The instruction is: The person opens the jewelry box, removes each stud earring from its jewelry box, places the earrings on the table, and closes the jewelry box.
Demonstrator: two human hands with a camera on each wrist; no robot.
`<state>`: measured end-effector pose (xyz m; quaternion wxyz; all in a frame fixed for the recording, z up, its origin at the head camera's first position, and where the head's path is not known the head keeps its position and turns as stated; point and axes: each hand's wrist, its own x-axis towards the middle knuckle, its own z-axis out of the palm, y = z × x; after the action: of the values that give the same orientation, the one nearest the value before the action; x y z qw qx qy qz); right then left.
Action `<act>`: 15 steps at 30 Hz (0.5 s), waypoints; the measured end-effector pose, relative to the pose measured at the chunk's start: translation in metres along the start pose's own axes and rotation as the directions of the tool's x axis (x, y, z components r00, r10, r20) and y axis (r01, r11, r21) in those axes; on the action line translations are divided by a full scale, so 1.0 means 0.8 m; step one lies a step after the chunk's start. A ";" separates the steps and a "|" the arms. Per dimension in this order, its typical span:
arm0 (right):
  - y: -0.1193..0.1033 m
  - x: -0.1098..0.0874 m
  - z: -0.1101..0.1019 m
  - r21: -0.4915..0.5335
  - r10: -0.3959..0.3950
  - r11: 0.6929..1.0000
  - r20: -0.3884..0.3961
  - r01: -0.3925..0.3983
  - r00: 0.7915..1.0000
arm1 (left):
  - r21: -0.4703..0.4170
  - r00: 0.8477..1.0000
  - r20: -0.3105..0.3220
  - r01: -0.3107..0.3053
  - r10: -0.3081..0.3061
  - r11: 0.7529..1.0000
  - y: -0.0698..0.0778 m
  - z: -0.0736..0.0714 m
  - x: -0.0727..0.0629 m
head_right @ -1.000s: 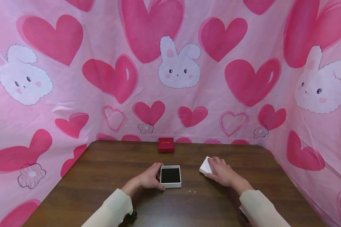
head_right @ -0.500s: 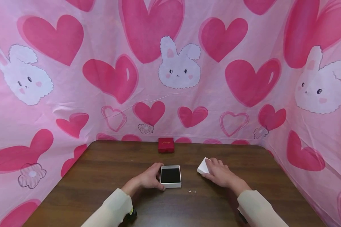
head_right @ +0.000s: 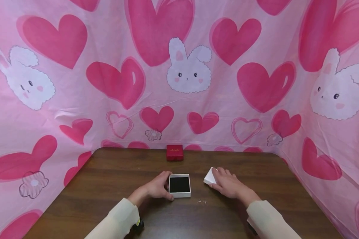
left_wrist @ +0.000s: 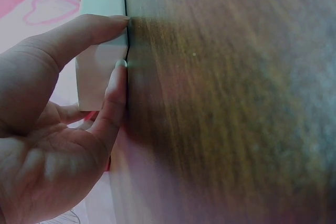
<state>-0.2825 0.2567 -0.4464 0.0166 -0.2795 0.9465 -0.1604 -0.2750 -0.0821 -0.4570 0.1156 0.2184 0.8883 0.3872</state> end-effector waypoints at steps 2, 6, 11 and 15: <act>-0.003 0.001 0.000 0.012 -0.007 1.000 0.007 0.007 1.000 | 0.002 1.000 0.000 0.000 0.000 1.000 0.001 0.000 0.000; -0.008 0.002 0.002 0.030 -0.008 1.000 0.011 0.007 1.000 | -0.002 1.000 0.003 0.002 -0.002 1.000 0.001 0.000 -0.001; -0.012 0.005 0.003 0.028 -0.002 1.000 0.011 0.001 1.000 | 0.000 1.000 0.003 -0.004 0.004 1.000 0.002 -0.001 -0.001; -0.015 0.007 0.006 0.035 -0.004 0.999 0.011 0.003 1.000 | -0.001 1.000 0.000 -0.005 0.005 1.000 0.001 -0.001 -0.001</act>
<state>-0.2802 0.2431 -0.4465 0.0262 -0.2817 0.9430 -0.1754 -0.2742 -0.0823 -0.4561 0.1147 0.2204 0.8876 0.3879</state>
